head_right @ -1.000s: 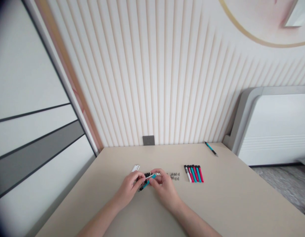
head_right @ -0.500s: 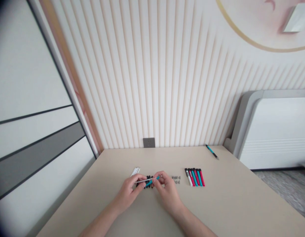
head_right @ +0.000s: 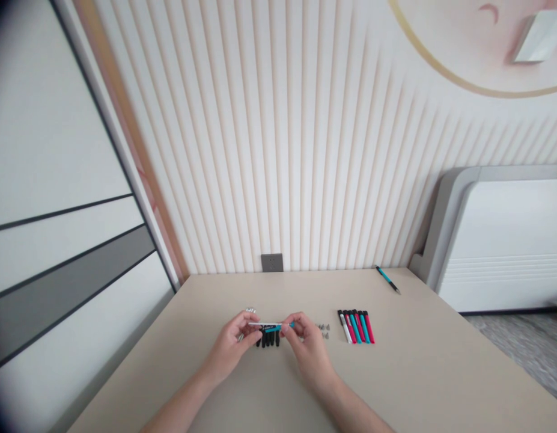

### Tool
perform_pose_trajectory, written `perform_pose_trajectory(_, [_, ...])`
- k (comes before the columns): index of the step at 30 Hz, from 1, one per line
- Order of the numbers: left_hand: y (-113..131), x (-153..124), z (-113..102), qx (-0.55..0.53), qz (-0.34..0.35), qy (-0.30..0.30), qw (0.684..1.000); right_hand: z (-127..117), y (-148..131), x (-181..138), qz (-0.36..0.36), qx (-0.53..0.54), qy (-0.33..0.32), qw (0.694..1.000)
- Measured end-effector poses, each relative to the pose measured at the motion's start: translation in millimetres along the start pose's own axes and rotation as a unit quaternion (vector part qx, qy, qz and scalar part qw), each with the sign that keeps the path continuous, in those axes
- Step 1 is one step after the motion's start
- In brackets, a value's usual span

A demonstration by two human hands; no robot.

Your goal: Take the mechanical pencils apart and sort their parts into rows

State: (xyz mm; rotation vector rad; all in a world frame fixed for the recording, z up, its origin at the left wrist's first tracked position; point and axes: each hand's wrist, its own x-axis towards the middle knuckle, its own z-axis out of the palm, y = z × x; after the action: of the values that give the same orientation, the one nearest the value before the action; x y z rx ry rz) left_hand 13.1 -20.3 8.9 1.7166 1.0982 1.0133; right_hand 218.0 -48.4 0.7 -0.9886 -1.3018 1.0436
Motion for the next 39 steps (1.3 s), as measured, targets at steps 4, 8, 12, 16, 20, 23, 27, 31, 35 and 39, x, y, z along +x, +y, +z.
perform_pose_trajectory(4, [-4.1, 1.5, -0.4, -0.016, 0.0, 0.004, 1.0, 0.7, 2.5, -0.7, 0.003, -0.002, -0.009, 1.0])
perform_pose_trajectory(8, [-1.8, 1.1, -0.9, -0.031, 0.0, -0.005, 1.0, 1.0, 1.7, -0.8, 0.006, 0.01, -0.014, 1.0])
perform_pose_trajectory(12, [-0.4, 0.8, -1.4, -0.05, -0.003, -0.014, 0.999, 1.6, 1.7, 0.3, 0.003, 0.017, -0.005, 1.0])
perform_pose_trajectory(16, [-2.7, 1.3, -2.4, -0.039, 0.005, -0.004, 0.999, 0.9, 2.8, 1.0, 0.001, -0.001, 0.018, 1.0])
perform_pose_trajectory(20, [-5.5, 2.3, -5.9, -0.007, 0.02, 0.027, 0.999, -1.2, 2.2, 1.8, 0.005, 0.004, 0.035, 0.999])
perform_pose_trajectory(23, [-7.4, 3.2, -8.9, 0.019, 0.025, 0.042, 0.999, -1.2, 0.9, 2.9, 0.014, 0.026, 0.032, 0.999])
perform_pose_trajectory(27, [-8.8, 3.8, -9.9, 0.041, 0.027, 0.032, 0.998, -0.2, 0.6, 4.0, 0.012, 0.037, 0.042, 0.998])
perform_pose_trajectory(31, [-10.1, 3.0, -8.4, 0.04, 0.014, 0.016, 0.999, -1.4, 1.4, 4.4, 0.007, 0.03, 0.045, 0.999])
perform_pose_trajectory(35, [-15.1, 2.6, -6.4, 0.013, -0.014, -0.001, 1.0, -2.6, 2.5, 4.1, 0.002, 0.028, 0.042, 0.999])
perform_pose_trajectory(39, [-15.9, 3.2, -5.1, -0.017, -0.019, -0.004, 1.0, -2.4, 5.5, 3.7, 0.002, 0.019, 0.037, 0.999])
